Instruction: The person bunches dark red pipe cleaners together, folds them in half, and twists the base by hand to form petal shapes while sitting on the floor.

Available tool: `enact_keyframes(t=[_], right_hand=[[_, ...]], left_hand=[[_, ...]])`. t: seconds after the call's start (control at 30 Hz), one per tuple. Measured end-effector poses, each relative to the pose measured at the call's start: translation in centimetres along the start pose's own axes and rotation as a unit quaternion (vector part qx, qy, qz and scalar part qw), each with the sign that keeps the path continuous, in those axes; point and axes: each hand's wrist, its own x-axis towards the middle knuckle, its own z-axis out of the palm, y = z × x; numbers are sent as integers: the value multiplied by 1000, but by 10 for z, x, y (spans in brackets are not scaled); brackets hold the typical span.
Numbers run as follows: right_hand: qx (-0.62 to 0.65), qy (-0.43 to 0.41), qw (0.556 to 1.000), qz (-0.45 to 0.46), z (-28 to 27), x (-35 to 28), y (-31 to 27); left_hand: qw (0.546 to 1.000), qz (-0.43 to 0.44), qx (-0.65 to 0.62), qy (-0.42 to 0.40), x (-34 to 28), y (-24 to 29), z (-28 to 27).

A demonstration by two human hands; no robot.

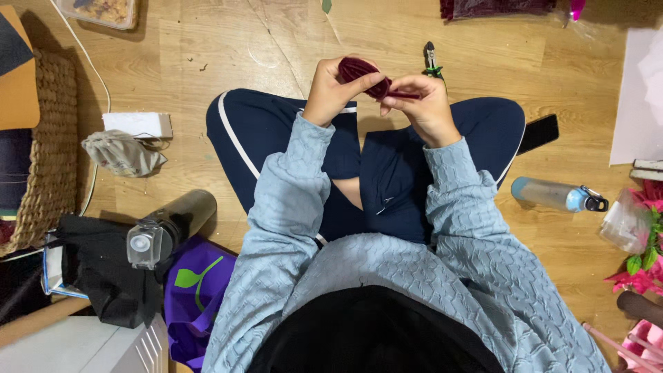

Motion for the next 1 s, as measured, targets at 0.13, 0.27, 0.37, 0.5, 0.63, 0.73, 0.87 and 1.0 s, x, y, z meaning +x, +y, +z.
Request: enact_keyframes(t=[0.13,0.27,0.37,0.5,0.63,0.73,0.87,1.0], right_hand=[[-23,27,999,-13,6,-3,7],[44,21,996,74,26,-8,-1],[96,6,989,115,25,-12,15],[159,-3,975,157,10,-8,39],[127,-7,979,162,9,-3,18],[2,-45,996,79,5,5,0],[-139,-115,982,54,-7,14,-17],[-237,-206,945,88,-11,25,-38]], left_hand=[[999,-4,29,29,1,-9,2],[998,4,6,59,1,-7,12],[996,12,6,90,0,-16,18],[990,15,-25,137,-1,-23,26],[989,14,-31,141,-4,-13,29],[993,7,-32,115,-4,-8,26],[999,-19,-1,42,-4,-12,19],[999,-23,35,-25,-4,6,17]])
